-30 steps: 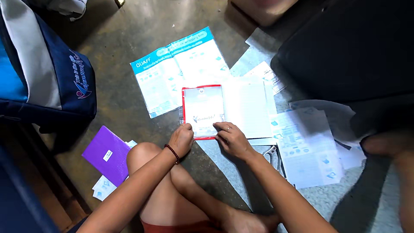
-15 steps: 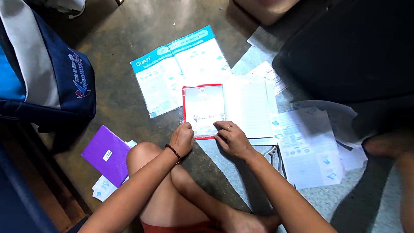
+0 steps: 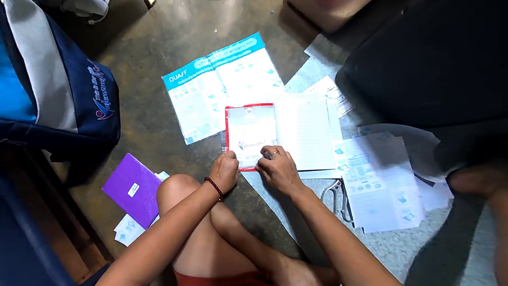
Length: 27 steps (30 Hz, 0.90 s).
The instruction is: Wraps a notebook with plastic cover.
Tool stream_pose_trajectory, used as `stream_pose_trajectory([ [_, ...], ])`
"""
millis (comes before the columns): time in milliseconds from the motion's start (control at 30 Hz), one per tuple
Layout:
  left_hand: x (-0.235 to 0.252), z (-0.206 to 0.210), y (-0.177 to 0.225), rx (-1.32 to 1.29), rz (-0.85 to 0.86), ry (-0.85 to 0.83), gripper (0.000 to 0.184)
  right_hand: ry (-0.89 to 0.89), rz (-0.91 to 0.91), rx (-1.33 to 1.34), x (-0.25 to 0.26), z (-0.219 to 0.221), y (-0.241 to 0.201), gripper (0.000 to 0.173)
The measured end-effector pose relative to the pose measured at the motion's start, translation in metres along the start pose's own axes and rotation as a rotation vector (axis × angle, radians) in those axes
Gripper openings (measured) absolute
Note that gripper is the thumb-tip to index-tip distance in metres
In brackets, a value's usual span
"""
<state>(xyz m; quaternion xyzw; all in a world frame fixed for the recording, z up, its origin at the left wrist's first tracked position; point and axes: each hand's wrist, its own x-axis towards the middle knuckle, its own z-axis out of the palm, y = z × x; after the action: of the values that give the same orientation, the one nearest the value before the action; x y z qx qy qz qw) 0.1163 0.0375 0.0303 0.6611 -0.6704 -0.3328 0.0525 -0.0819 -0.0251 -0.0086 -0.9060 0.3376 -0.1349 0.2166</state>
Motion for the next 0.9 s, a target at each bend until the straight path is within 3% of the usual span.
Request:
stream_pose_trajectory([
  [200, -0.001, 0.001, -0.001, -0.047, -0.007, 0.042, 0.018, 0.035, -0.004, -0.035, 0.001, 0.005, 0.0, 0.016],
  [300, -0.001, 0.001, -0.003, -0.074, -0.014, 0.079, 0.028, 0.052, -0.014, -0.043, 0.0, 0.007, 0.001, 0.016],
  [433, -0.016, 0.012, 0.007, 0.119, 0.261, 0.213, 0.019, 0.069, -0.026, -0.036, 0.0, 0.007, 0.001, 0.017],
  [500, -0.03, 0.011, 0.027, 0.219, 0.285, 0.003, 0.027, 0.074, -0.027, -0.031, -0.001, 0.008, 0.002, 0.017],
  [567, -0.038, 0.011, 0.045, 0.24, 0.14, -0.317, 0.052, 0.071, -0.024, -0.031, 0.0, 0.008, 0.002, 0.018],
  [633, -0.038, 0.014, 0.053, 0.23, 0.027, -0.486, 0.069, 0.065, -0.024, -0.035, -0.001, 0.008, 0.002, 0.018],
  [900, -0.032, 0.016, 0.06, 0.197, -0.106, -0.524, 0.079, 0.067, -0.022, -0.038, 0.0, 0.007, 0.002, 0.016],
])
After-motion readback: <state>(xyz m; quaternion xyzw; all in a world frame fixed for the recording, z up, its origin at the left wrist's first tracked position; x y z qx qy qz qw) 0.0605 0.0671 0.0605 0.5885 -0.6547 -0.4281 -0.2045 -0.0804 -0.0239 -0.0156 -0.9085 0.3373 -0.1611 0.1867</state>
